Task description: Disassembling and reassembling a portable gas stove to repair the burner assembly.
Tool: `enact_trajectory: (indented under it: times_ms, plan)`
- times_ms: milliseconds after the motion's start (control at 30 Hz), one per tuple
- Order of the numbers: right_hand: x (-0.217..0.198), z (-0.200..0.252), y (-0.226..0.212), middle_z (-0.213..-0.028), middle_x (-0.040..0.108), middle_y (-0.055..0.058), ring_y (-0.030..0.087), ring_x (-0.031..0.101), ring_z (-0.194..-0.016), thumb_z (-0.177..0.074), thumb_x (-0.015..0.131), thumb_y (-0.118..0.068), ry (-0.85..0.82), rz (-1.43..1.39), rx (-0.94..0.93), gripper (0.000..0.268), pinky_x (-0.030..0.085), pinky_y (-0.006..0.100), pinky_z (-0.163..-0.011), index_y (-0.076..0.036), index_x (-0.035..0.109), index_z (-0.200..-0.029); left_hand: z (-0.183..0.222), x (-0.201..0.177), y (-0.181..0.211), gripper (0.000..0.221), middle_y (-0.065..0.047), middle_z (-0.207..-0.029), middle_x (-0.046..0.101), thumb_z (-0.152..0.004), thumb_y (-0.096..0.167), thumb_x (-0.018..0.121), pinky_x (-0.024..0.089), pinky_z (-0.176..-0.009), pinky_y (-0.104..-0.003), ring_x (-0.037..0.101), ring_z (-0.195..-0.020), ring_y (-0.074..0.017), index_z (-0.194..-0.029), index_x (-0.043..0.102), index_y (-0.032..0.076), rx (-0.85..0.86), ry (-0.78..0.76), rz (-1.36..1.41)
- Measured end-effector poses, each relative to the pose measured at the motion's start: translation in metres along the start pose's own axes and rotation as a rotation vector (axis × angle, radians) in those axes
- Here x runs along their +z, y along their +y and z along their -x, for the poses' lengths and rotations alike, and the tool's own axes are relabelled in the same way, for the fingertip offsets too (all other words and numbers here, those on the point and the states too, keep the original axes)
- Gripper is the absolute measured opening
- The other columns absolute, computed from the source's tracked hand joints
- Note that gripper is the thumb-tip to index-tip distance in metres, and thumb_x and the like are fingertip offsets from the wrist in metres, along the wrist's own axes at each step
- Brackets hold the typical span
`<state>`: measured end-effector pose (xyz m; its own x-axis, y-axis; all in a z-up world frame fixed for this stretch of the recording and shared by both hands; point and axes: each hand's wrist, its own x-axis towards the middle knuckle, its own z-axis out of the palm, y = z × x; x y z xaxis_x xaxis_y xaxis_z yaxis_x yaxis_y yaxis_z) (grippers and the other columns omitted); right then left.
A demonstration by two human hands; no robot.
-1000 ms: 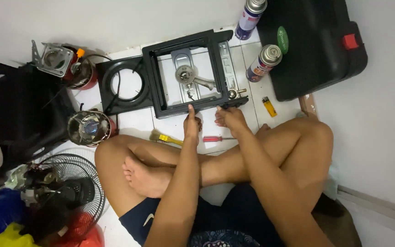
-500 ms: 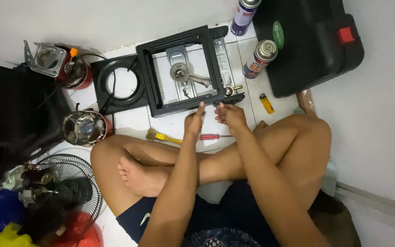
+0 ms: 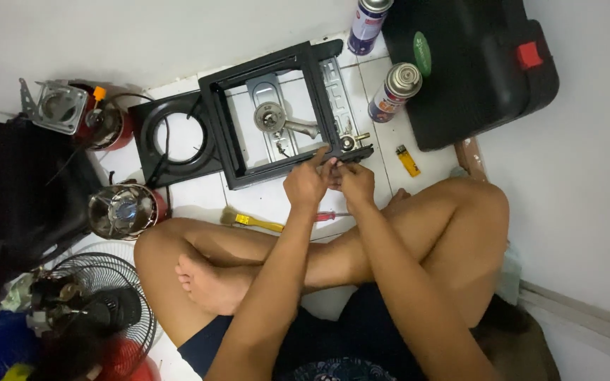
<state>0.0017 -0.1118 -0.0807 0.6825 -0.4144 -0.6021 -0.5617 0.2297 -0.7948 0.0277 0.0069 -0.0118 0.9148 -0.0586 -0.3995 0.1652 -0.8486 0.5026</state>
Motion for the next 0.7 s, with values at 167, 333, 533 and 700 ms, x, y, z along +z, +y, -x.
enact_trajectory:
  times_ms: [167, 333, 533, 700]
  plan:
    - [0.002, -0.012, 0.008, -0.099, 0.072, 0.024, 0.029, 0.074, -0.084, -0.098, 0.069, -0.016, 0.002, -0.044, 0.020, 0.032, 0.063, 0.041, -0.072, 0.010, 0.068, -0.117, 0.007, -0.004, 0.008, 0.038, -0.014, -0.090, 0.078, -0.101, 0.055, 0.050, 0.059, -0.089, -0.052, 0.075, -0.097, -0.0398, -0.136, 0.062, 0.050, -0.020, 0.031, 0.008]
    - [0.001, -0.017, 0.010, -0.099, 0.073, 0.025, 0.033, 0.075, -0.086, -0.098, 0.068, -0.014, -0.019, 0.027, -0.009, 0.029, 0.063, 0.045, -0.071, 0.010, 0.070, -0.113, 0.006, -0.002, 0.012, 0.036, -0.017, -0.087, 0.078, -0.104, 0.049, 0.048, 0.060, -0.088, -0.052, 0.076, -0.094, -0.0399, -0.134, 0.066, 0.040, 0.001, 0.061, 0.000]
    - [-0.008, -0.005, 0.016, -0.083, 0.072, 0.026, 0.032, 0.073, -0.070, -0.090, 0.070, -0.005, 0.019, -0.040, 0.072, 0.024, 0.062, 0.046, -0.062, 0.011, 0.072, -0.107, 0.004, 0.005, 0.015, 0.039, -0.017, -0.095, 0.078, -0.103, 0.057, 0.041, 0.057, -0.096, -0.054, 0.074, -0.103, -0.0409, -0.139, 0.056, 0.053, -0.087, -0.047, -0.084]
    - [-0.016, -0.002, 0.041, -0.078, 0.075, 0.021, 0.039, 0.076, -0.083, -0.079, 0.068, -0.010, -0.210, 0.805, -0.117, 0.019, 0.062, 0.046, -0.070, 0.001, 0.080, -0.090, 0.002, 0.000, 0.017, 0.037, -0.014, -0.099, 0.079, -0.103, 0.054, 0.047, 0.057, -0.095, -0.054, 0.074, -0.104, -0.0393, -0.137, 0.060, 0.050, -0.102, 0.007, 0.009]
